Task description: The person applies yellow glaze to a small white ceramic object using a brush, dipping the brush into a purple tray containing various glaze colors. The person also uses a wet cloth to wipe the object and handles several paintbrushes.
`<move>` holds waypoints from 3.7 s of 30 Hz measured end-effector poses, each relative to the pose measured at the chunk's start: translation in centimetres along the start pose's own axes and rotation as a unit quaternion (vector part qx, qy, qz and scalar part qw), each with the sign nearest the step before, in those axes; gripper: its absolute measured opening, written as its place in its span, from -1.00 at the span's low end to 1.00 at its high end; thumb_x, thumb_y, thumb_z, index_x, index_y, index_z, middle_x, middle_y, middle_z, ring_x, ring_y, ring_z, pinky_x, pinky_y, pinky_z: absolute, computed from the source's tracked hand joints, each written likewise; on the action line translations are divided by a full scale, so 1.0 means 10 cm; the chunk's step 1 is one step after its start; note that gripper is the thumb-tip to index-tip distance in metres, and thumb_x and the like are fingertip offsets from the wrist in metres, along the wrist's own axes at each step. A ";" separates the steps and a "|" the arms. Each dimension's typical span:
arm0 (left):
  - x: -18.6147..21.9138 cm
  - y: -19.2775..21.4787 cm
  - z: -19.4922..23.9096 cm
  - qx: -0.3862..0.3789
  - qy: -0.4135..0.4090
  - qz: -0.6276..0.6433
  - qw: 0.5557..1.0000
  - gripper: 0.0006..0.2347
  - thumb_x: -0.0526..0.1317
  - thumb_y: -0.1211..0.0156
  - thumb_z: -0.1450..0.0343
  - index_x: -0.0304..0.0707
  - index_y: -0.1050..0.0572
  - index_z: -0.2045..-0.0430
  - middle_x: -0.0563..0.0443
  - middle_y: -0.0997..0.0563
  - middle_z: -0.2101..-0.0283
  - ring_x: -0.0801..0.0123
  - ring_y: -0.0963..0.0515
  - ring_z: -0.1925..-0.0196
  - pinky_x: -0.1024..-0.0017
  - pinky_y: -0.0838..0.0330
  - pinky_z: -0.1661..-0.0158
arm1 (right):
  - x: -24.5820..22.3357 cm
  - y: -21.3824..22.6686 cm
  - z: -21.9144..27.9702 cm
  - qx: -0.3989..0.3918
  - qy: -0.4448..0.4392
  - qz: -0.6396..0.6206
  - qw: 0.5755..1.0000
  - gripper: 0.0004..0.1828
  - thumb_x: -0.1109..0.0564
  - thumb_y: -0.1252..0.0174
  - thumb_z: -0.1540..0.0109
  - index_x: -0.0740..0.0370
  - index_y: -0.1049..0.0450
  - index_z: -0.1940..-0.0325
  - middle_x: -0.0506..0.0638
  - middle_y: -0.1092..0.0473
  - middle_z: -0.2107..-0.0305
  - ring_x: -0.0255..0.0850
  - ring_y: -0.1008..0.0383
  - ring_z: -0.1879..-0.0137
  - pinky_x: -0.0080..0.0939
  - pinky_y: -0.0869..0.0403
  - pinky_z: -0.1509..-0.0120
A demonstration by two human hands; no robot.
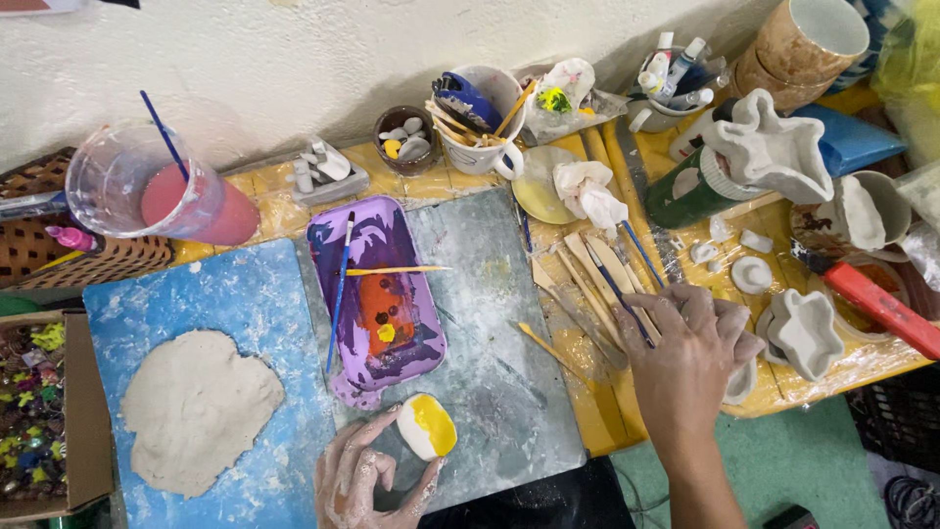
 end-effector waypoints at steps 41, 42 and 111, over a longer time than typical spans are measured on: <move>-0.07 -0.04 -0.01 -0.027 0.014 -0.012 0.999 -0.54 -0.12 -0.64 0.01 -0.11 -0.25 0.86 -0.09 -0.62 0.00 0.02 -0.54 -0.11 0.00 -0.35 -0.08 | 0.63 -0.47 0.18 -0.289 -0.178 -0.515 0.787 -0.83 0.25 -0.26 -0.21 0.40 -0.59 0.15 0.01 -0.58 0.31 -0.33 -0.51 0.17 -0.32 -0.45 0.04; -0.06 -0.04 -0.01 -0.026 0.016 -0.012 0.999 -0.54 -0.12 -0.64 0.01 -0.11 -0.25 0.86 -0.09 -0.62 0.00 0.02 -0.54 -0.11 0.00 -0.35 -0.08 | 0.61 -0.45 0.18 -0.285 -0.174 -0.514 0.790 -0.84 0.25 -0.25 -0.21 0.39 -0.57 0.16 0.00 -0.58 0.32 -0.34 -0.52 0.16 -0.34 -0.46 0.02; 0.07 0.09 -0.07 -0.028 0.027 0.006 0.999 -0.53 -0.15 -0.62 -0.05 -0.12 -0.22 0.86 -0.08 -0.62 -0.02 0.08 -0.54 -0.11 0.01 -0.34 -0.01 | -0.99 -0.56 -0.88 -0.012 0.258 0.003 0.966 -0.65 -0.13 -0.31 -0.22 0.18 -0.55 0.15 0.13 -0.25 -0.22 0.20 -0.11 -0.38 0.26 -0.15 -0.43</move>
Point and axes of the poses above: each hand's wrist, its own z-axis away from the middle knuckle, its own y-axis out of the back of the hand, x = y × z, the point moved 7 cm from there along -z, towards the middle knuckle
